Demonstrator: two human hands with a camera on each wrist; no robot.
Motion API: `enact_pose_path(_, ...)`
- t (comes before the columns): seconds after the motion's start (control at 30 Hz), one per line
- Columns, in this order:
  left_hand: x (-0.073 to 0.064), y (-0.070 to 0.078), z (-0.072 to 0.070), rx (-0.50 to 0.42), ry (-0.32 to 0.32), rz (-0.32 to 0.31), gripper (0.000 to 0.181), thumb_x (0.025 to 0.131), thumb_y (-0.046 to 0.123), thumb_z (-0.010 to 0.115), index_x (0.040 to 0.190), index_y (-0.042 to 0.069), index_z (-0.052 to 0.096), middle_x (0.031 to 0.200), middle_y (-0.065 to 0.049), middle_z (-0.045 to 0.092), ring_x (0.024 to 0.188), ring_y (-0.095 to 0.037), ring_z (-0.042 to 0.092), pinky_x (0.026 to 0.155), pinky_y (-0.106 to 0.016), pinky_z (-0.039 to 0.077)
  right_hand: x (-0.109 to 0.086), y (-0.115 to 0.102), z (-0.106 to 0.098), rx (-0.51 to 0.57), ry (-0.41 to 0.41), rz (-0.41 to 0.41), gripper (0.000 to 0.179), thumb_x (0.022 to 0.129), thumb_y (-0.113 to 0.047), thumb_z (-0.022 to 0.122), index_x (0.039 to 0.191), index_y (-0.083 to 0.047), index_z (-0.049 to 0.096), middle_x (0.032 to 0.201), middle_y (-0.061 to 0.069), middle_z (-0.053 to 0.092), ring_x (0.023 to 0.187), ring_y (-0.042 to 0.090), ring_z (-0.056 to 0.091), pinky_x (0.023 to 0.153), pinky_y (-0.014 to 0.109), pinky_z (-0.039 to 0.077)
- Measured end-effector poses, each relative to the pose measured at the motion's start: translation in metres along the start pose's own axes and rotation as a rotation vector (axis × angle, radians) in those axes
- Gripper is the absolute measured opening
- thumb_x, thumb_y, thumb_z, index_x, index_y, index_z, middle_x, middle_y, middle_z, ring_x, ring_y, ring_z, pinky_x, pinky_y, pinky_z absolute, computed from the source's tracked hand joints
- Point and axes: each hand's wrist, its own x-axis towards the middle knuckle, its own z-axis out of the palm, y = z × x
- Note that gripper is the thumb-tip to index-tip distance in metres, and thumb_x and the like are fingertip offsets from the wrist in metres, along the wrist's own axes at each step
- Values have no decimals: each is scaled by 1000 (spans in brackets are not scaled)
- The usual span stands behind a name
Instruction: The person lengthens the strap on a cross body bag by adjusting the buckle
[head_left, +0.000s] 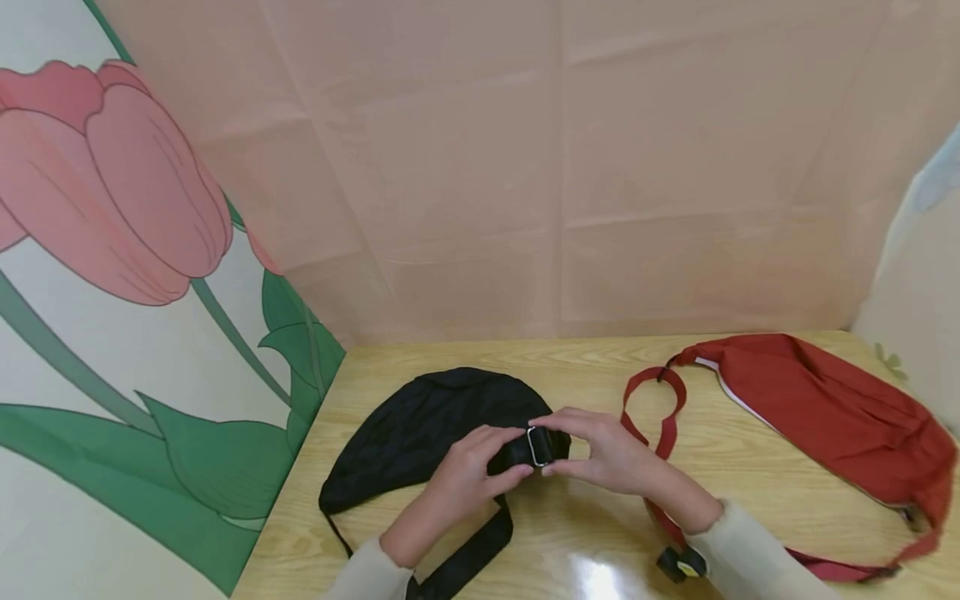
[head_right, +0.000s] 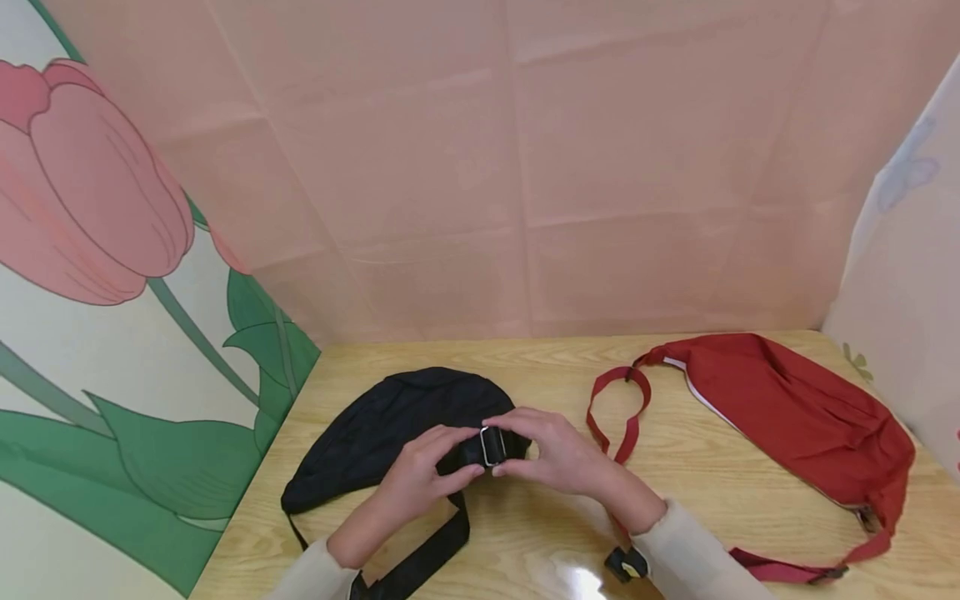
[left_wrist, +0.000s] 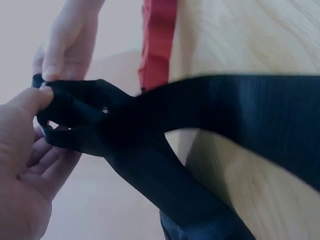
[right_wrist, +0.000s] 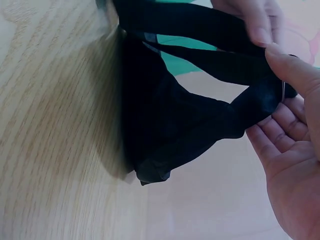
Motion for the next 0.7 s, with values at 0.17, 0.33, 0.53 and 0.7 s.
enact_pose_path(0.17,3,1,3,-1,46,35,43,90,26,79,126,6,67,118,-6,70,107,-14,66,86,-23,55,-1,-2,0,6,-19,30,56,84,-34,82,134,-17,64,118,-3,70,104,15,68,85,42,58)
enact_pose_path(0.33,0,-3,5,-2,67,25,38,90,24,79,122,5,69,115,-6,71,106,-15,67,86,-24,56,-2,-4,-1,26,-33,52,56,86,-31,81,137,-19,61,122,-3,69,108,17,68,90,44,56)
enact_pose_path(0.53,-1,-4,5,21,83,5,36,89,24,80,119,6,70,114,-6,71,105,-15,67,86,-25,56,0,-3,1,-26,4,-11,43,88,-24,81,128,-20,63,120,-7,66,104,14,65,87,39,57)
enact_pose_path(0.7,-1,-2,3,18,68,-41,40,88,24,80,123,8,68,114,-4,70,105,-13,65,87,-28,55,3,-4,4,-18,36,-38,42,87,-16,81,125,-19,63,115,-9,62,97,11,63,82,34,56)
